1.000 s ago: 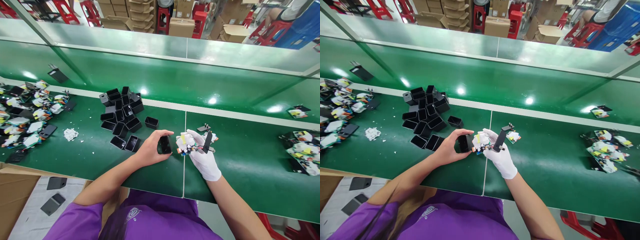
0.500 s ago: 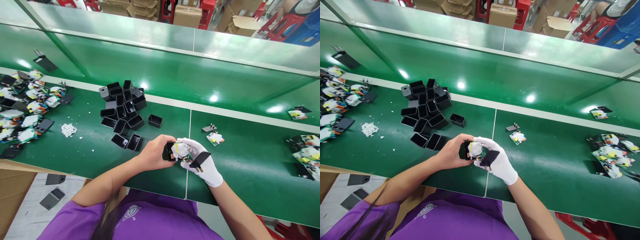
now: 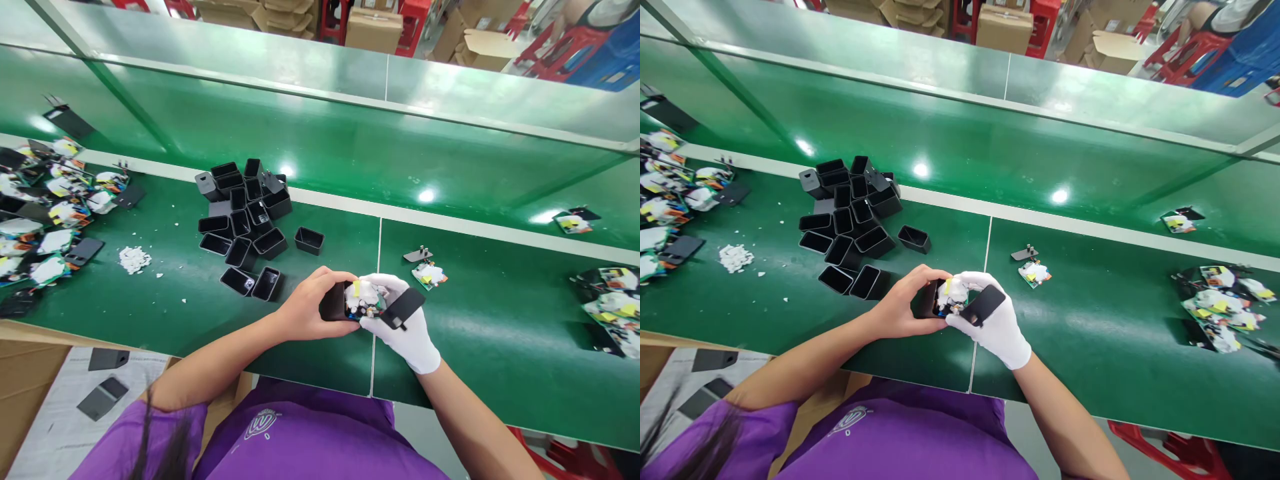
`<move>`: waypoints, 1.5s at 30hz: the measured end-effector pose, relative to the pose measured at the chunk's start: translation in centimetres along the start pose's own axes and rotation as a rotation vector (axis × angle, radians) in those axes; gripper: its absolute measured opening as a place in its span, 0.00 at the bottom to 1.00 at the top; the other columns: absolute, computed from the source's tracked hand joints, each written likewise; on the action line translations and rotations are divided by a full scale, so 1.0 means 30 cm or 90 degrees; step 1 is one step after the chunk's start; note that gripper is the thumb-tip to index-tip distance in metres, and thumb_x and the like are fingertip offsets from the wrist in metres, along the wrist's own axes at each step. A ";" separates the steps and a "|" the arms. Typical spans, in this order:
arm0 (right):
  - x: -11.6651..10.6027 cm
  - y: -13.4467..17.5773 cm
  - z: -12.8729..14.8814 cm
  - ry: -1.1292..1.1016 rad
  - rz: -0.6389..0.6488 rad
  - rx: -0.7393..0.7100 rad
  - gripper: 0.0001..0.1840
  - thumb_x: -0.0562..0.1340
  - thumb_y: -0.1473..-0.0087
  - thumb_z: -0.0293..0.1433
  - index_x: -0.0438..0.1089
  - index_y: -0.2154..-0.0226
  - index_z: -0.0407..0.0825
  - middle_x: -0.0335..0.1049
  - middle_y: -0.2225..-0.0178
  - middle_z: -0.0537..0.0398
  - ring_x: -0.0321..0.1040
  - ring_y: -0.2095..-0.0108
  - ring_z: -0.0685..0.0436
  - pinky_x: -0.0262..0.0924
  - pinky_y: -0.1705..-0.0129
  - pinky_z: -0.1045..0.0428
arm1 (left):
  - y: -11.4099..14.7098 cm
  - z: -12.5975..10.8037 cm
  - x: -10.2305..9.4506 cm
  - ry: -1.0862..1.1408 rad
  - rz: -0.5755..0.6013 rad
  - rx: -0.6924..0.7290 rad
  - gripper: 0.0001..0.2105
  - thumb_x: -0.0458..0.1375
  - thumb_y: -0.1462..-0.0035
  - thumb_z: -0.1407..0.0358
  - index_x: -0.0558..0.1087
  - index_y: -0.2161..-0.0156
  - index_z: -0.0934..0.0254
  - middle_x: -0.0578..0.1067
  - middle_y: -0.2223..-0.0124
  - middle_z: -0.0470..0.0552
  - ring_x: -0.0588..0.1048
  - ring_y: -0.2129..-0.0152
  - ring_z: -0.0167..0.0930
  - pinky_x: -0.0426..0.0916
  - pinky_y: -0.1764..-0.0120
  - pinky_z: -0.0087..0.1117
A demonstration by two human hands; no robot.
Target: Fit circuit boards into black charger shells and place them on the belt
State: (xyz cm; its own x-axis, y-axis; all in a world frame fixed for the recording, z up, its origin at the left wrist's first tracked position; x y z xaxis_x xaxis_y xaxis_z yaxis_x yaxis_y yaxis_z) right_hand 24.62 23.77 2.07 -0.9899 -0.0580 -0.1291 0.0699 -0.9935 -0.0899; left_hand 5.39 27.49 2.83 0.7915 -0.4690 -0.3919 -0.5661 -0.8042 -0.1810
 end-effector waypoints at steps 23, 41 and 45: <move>-0.021 0.000 0.078 0.050 0.180 -0.112 0.31 0.77 0.57 0.38 0.72 0.50 0.57 0.75 0.52 0.51 0.74 0.56 0.39 0.71 0.53 0.45 | 0.007 0.026 0.064 0.745 0.311 -0.504 0.25 0.66 0.58 0.43 0.75 0.65 0.65 0.80 0.71 0.52 0.76 0.80 0.34 0.70 0.75 0.33; 0.033 0.007 -0.020 -0.056 -0.023 0.098 0.35 0.76 0.61 0.39 0.68 0.49 0.54 0.72 0.49 0.48 0.70 0.48 0.36 0.63 0.42 0.39 | 0.014 0.020 0.006 -0.079 -0.031 -0.001 0.32 0.68 0.51 0.63 0.63 0.41 0.57 0.71 0.47 0.57 0.72 0.50 0.40 0.69 0.46 0.45; 0.020 0.017 0.009 -0.059 -0.037 0.072 0.32 0.76 0.61 0.37 0.69 0.52 0.54 0.73 0.50 0.48 0.70 0.48 0.35 0.65 0.43 0.38 | 0.003 0.017 0.002 -0.194 -0.032 0.016 0.31 0.71 0.55 0.58 0.68 0.46 0.60 0.73 0.50 0.56 0.72 0.53 0.42 0.70 0.49 0.45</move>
State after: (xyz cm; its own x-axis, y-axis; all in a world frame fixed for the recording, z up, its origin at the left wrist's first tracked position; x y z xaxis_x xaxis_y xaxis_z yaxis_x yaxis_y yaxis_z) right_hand 24.01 23.21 2.22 -0.9994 -0.0041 -0.0341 0.0035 -0.9998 0.0178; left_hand 5.27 27.57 2.34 0.7157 -0.2945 -0.6332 -0.5362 -0.8127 -0.2281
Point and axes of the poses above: each hand's wrist, its own y-axis away from the middle knuckle, its own x-axis out of the palm, z = x × y, the point moved 2 cm from there along -y, towards the middle knuckle
